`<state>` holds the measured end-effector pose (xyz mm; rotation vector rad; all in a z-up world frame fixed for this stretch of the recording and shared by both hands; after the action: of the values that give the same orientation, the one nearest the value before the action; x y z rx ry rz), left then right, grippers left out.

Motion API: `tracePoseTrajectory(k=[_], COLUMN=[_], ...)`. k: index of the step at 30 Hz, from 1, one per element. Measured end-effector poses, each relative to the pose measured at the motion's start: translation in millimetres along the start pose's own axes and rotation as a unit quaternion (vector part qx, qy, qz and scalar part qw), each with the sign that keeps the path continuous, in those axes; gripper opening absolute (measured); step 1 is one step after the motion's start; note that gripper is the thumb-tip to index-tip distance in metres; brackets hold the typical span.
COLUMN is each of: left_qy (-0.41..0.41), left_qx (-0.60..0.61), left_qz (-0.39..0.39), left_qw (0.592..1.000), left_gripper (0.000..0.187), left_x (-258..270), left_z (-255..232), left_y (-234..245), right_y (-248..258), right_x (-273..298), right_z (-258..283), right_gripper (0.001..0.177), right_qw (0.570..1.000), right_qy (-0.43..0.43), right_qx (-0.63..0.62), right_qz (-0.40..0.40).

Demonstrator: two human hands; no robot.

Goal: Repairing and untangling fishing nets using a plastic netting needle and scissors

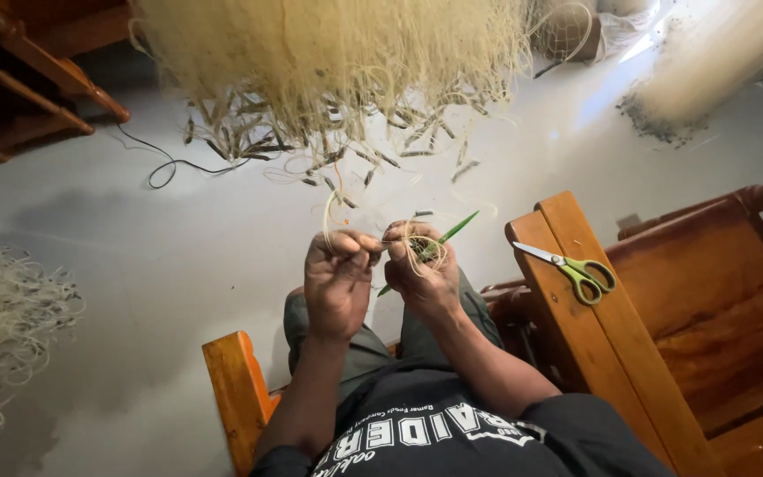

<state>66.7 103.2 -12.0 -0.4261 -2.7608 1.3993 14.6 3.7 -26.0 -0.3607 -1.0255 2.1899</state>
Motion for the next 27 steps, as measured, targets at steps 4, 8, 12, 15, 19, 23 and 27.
tracePoseTrajectory(k=[4,8,12,15,19,23,27], left_qy=[-0.052,-0.143,-0.185,-0.165,-0.153,-0.198,-0.233], left_qx=[-0.058,-0.225,-0.317,-0.317,-0.337,-0.469,-0.522], left_qz=[-0.018,-0.012,0.012,0.023,-0.018,-0.05,-0.054], left_qw=[0.997,0.964,0.93,0.934,0.929,0.859,0.819], left_gripper=[0.014,0.005,0.008,0.013,0.027,0.018,0.017], left_x=[-4.7,-4.7,-3.9,-6.3,-10.3,-12.5,-16.2], left_z=[-6.3,-25.6,-38.9,-42.7,-57.2,-83.5,-89.4], left_y=[12.8,14.4,11.8,22.2,25.5,18.4,13.7], right_y=[-9.0,-22.2,-21.0,2.2,19.5,45.0,48.6], right_x=[0.9,-8.4,-12.7,-17.4,-25.1,-38.7,-32.0], right_z=[-0.3,22.8,43.9,50.6,74.2,103.8,124.9], right_gripper=[0.017,0.074,0.041,0.024,0.029,0.032,0.038], right_qw=[0.999,0.997,1.0,0.995,0.985,0.968,0.944], right_qy=[-0.031,-0.009,0.004,0.025,0.074,0.17,0.244], right_qx=[-0.005,-0.002,-0.005,0.045,0.109,0.109,0.162], right_qz=[0.013,0.075,0.017,-0.083,-0.113,-0.146,-0.152])
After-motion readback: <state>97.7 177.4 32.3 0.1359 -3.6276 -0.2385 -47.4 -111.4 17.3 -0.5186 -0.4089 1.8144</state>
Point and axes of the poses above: each hand's wrist, its own x-axis away from the middle knuckle, its own y-axis out of the back of the hand, z = x × y, the point moved 3 cm from there along -x, towards the middle knuckle, and after that the axes turned 13 degrees about -z, right-handed, at the moved point
